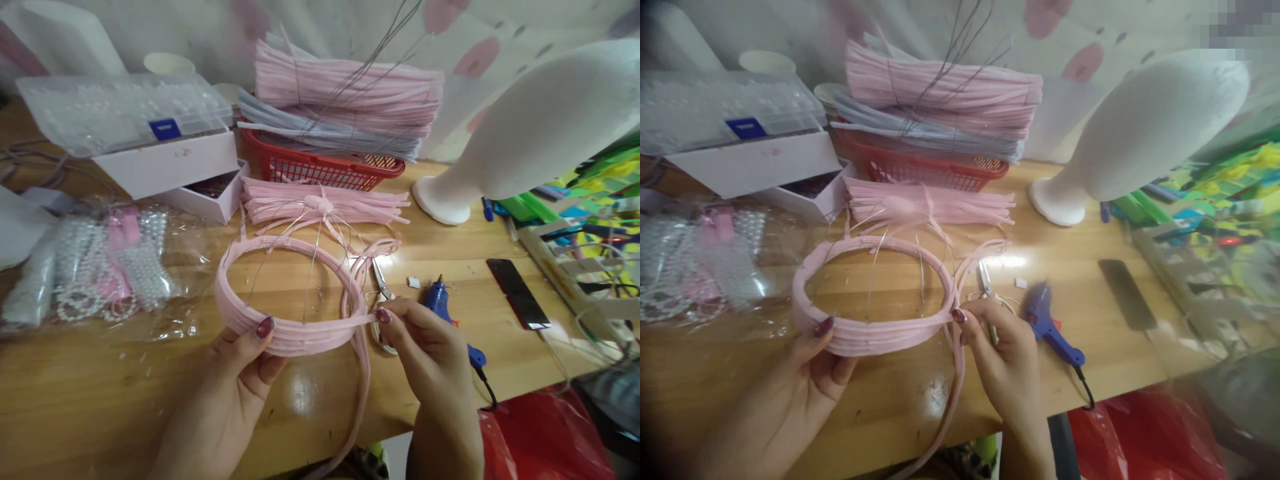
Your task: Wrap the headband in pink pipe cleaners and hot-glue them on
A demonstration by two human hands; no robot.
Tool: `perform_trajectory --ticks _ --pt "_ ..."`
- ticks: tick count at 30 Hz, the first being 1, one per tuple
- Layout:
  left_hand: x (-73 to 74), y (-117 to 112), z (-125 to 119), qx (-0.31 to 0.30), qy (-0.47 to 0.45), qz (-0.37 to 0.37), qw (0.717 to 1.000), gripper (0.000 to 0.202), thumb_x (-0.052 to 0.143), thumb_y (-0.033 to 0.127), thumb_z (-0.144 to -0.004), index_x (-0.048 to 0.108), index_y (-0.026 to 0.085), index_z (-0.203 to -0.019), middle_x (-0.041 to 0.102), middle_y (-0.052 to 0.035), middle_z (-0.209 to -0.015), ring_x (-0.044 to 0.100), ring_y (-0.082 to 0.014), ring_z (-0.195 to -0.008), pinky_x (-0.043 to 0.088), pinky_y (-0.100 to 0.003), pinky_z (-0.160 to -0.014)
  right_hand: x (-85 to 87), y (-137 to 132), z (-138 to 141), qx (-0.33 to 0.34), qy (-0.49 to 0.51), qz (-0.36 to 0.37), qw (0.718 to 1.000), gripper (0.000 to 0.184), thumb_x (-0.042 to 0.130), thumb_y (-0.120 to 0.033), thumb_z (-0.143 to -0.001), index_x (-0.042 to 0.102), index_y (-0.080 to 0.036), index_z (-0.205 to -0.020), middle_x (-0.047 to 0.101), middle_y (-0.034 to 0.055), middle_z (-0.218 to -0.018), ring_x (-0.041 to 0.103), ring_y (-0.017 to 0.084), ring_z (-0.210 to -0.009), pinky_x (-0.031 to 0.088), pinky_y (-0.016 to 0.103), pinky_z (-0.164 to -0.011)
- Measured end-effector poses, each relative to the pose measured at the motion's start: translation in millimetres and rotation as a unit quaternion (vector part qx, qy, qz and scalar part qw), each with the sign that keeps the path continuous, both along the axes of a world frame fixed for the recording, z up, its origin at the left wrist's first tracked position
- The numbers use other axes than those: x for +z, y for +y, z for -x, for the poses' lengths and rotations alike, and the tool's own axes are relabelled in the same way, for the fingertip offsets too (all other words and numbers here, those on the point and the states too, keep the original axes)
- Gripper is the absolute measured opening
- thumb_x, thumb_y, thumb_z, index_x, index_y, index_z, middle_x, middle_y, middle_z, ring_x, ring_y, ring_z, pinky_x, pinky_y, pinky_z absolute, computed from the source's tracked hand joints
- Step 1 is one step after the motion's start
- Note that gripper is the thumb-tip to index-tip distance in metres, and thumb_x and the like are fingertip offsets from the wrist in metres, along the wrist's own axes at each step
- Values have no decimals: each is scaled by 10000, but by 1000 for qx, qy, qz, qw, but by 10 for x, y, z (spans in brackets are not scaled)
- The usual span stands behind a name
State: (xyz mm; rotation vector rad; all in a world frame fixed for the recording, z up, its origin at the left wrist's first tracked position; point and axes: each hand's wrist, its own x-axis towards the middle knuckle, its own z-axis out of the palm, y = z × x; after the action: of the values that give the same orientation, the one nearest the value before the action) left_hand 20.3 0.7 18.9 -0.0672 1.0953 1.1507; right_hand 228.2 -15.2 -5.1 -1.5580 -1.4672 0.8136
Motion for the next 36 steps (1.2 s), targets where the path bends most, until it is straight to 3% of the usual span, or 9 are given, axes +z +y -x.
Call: perform_trajectory --ticks 5,9,15,20,25,30,36 --pt "-51 -4 9 2 -5 3 1000 230 695 -67 -697 692 162 -708 730 26 -609 698 -96 -530 589 -125 -553 -98 17 6 -7 21 24 999 210 628 -356 -916 662 -216 -763 608 0 -659 575 138 -641 391 236 -535" --pt "-140 -17 47 16 -22 5 1000 290 685 -58 -694 708 181 -856 765 9 -731 733 -132 -617 605 -159 -554 -130 76 47 -20 37 31 999 234 646 -382 -895 642 -213 -732 615 11 -676 588 164 -681 444 281 -618" --pt "-205 -43 132 16 -43 0 999 436 674 -55 -722 687 209 -1069 777 1 -817 748 -140 -662 608 -154 -583 -188 187 40 -21 68 -8 997 214 737 -345 -817 620 -215 -694 682 64 -1118 627 232 -1056 455 365 -902" --pt "-200 -42 178 33 -68 -3 997 531 656 -41 -777 635 242 -1226 791 -10 -902 760 -141 -709 606 -143 -601 -216 197 77 9 153 8 988 198 754 -322 -812 625 -226 -697 731 21 -943 668 196 -963 481 335 -871" --pt "-146 -31 193 41 -119 -18 992 516 618 25 -863 593 269 -1317 794 -32 -988 766 -147 -816 600 -137 -670 -117 128 152 -31 164 -35 985 197 778 -270 -795 637 -224 -664 708 -5 -902 659 148 -878 491 263 -800" --pt "-74 -54 164 46 -158 -61 984 504 533 -52 -882 643 250 -1270 795 -22 -984 750 -115 -913 566 -86 -753 12 16 218 -50 169 -72 982 179 797 -229 -777 656 -230 -666 676 -17 -886 637 121 -876 489 211 -786" --pt "-137 -119 118 6 -159 -91 983 449 615 -29 -837 693 233 -1193 790 -32 -966 745 -144 -949 585 -124 -778 -57 -8 234 -84 186 -88 975 205 814 -221 -754 636 -230 -654 691 -23 -881 650 109 -868 508 173 -764"
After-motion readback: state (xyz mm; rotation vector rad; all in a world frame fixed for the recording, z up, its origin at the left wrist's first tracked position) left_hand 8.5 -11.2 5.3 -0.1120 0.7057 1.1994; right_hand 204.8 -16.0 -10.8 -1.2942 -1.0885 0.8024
